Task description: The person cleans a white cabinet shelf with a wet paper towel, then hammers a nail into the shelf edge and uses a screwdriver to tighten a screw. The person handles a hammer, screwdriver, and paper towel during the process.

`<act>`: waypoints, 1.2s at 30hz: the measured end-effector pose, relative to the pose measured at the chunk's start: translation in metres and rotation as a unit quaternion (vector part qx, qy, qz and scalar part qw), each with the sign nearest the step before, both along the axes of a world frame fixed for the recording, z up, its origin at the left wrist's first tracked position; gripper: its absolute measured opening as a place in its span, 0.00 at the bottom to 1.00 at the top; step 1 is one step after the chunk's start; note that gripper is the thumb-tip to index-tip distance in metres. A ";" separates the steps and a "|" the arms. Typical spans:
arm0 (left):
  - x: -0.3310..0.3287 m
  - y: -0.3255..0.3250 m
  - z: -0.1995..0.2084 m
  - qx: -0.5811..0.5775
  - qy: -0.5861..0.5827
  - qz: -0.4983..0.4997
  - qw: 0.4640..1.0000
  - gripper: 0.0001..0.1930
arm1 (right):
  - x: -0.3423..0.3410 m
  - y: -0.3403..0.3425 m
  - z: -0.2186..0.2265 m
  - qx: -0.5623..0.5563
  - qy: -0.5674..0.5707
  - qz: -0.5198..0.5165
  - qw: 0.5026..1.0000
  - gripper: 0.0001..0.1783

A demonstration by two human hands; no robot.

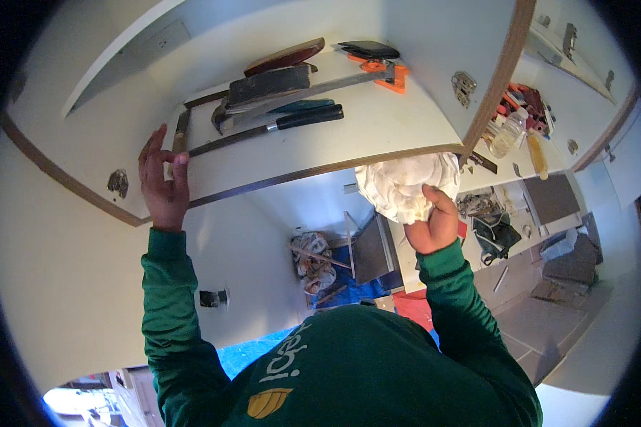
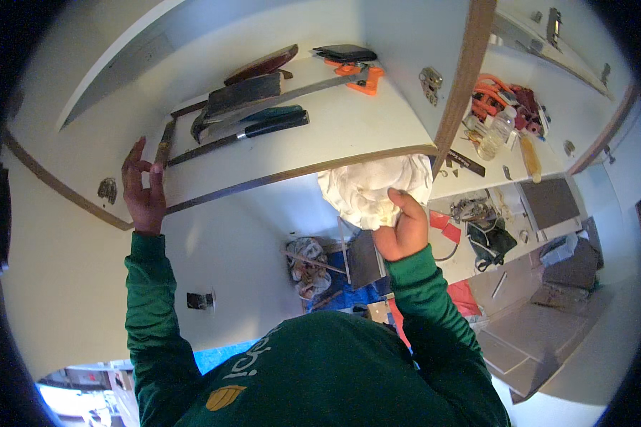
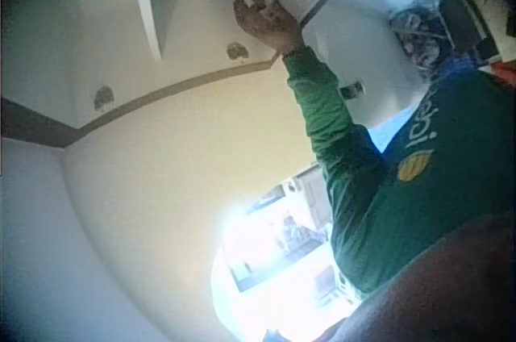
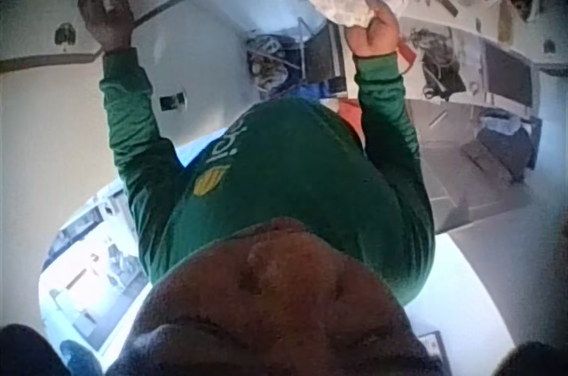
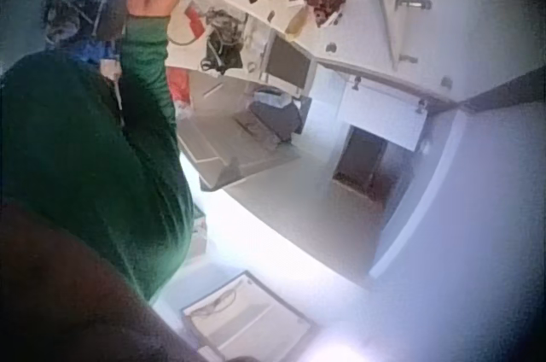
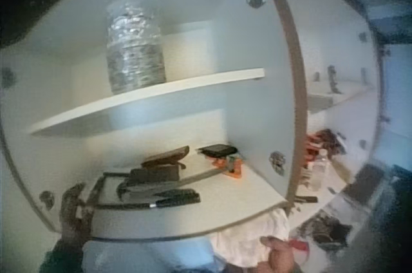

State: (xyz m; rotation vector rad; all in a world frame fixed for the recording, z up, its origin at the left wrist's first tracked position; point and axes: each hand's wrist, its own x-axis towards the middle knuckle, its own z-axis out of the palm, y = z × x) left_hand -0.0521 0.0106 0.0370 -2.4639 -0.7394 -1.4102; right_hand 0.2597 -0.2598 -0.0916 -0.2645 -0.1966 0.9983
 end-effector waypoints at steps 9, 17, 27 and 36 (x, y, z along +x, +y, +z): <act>-0.007 0.017 -0.017 -0.072 -0.051 -0.071 0.994 0.22 | -0.012 0.021 -0.011 0.078 0.057 -0.055 0.994 0.23; -0.007 0.018 -0.017 -0.072 -0.027 -0.052 0.996 0.22 | -0.022 0.036 -0.014 0.157 0.032 -0.093 0.983 0.26; -0.007 0.016 -0.016 -0.115 -0.037 -0.098 0.988 0.21 | -0.041 0.067 -0.012 0.166 0.039 -0.095 0.981 0.23; -0.007 0.014 -0.015 -0.116 -0.028 -0.103 0.987 0.20 | -0.011 0.070 -0.019 0.162 0.085 -0.136 0.974 0.19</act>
